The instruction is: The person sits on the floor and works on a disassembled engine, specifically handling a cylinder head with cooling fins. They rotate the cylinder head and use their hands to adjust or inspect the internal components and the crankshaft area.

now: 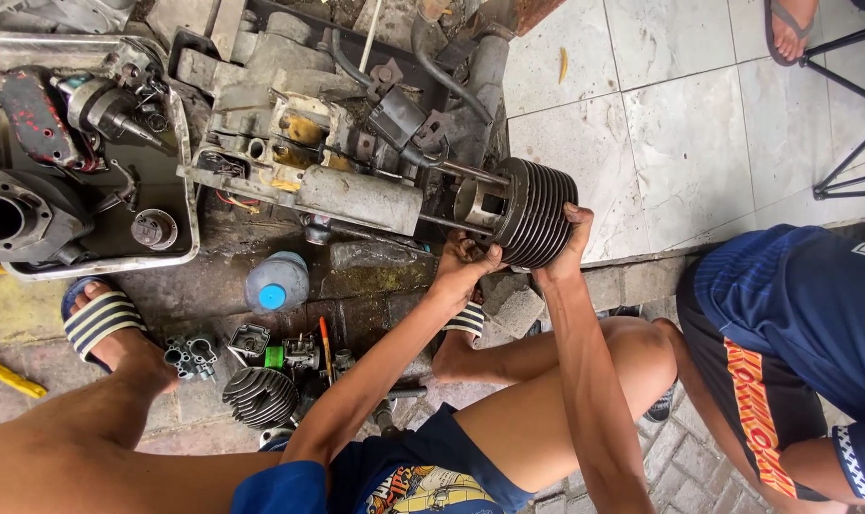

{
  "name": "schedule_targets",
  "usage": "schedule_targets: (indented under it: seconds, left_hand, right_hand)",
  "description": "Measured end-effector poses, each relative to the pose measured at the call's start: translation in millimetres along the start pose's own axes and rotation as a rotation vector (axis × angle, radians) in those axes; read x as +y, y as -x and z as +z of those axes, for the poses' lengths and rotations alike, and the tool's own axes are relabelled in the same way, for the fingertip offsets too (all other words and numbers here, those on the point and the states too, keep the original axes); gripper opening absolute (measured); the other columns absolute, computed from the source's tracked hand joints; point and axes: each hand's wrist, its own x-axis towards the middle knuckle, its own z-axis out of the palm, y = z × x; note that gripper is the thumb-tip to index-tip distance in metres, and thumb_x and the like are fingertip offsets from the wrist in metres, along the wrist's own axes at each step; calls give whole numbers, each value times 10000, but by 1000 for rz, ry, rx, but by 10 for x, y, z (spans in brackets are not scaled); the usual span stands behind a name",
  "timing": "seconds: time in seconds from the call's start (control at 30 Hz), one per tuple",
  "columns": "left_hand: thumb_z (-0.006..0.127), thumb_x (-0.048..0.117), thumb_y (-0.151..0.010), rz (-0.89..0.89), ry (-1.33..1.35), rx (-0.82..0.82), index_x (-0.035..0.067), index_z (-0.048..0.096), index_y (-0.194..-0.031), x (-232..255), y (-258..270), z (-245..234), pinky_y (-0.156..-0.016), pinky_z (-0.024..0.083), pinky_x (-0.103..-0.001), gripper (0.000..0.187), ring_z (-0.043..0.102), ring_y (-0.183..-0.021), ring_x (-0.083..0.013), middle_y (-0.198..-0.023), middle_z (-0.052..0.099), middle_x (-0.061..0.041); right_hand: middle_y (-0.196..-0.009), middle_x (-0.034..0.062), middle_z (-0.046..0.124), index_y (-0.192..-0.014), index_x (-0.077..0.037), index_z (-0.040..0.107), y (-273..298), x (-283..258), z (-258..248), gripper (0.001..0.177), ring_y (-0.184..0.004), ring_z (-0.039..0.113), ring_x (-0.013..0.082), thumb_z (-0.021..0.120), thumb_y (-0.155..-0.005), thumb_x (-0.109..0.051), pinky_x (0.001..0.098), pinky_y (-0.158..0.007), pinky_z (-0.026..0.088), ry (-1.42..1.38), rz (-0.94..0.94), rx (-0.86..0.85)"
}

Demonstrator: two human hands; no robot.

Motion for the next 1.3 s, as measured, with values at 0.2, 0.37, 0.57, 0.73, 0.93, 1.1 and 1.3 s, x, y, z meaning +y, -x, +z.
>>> schedule_targets:
  seconds: [0.2,0.37,0.57,0.73,0.93,1.1,1.3]
  left_hand:
    - [856,146,-862,-19,-16,43,-5,551,-1207,-89,13,-36,-771,641,-492,485,664,-911,-226,-1012,650,-129]
    - [847,148,-871,-4,-7,48,0,561,-1195,-95,-28,-48,-794,643,-488,457,710,-910,-245,-987,660,-125]
    - [714,411,-989,-54,110,-2,0,559,-1220,83,34,17,-846,606,-623,496,670,-1037,-369,-1109,653,-186]
    - [707,475,-976,-66,35,-11,19,572,-1269,-6,-90,-23,-847,590,-654,558,672,-1071,-384,-1162,678,-180]
    - [692,488,-1012,-100,-46,-27,24,526,-1367,-513,-451,-369,-824,603,-643,607,650,-1099,-380,-1222,658,-188]
    - [706,477,-1011,-112,-74,-5,5,517,-1365,-642,-546,-447,-821,603,-637,619,642,-1098,-378,-1220,650,-201]
    - [740,453,-989,-109,-94,34,-18,505,-1377,-409,-503,-274,-805,606,-641,654,647,-1091,-404,-1222,648,-238]
  right_hand:
    - [-893,119,631,-1047,-100,628,57,-30,84,463,-807,650,252,642,-691,-395,363,-833,596,-14,4,9]
    - [-892,126,641,-1028,-89,635,5,-36,57,435,-799,652,255,644,-707,-383,366,-820,593,-23,12,-12]
    - [-851,118,615,-1021,-96,628,-80,-5,-100,444,-757,630,244,641,-696,-398,351,-781,591,-2,8,6]
    - [-840,115,621,-1002,-98,624,83,-52,146,428,-750,632,237,644,-697,-396,341,-772,587,-4,16,-4]
    - [-855,111,624,-1017,-100,631,49,-55,84,444,-757,633,232,644,-698,-410,340,-778,586,20,22,-4]
    - [-857,112,625,-1024,-102,632,4,-39,0,448,-764,632,231,639,-703,-416,339,-796,587,33,25,2]
    - [-857,110,627,-1018,-101,633,97,-83,149,455,-765,631,232,644,-704,-429,346,-792,586,46,28,-11]
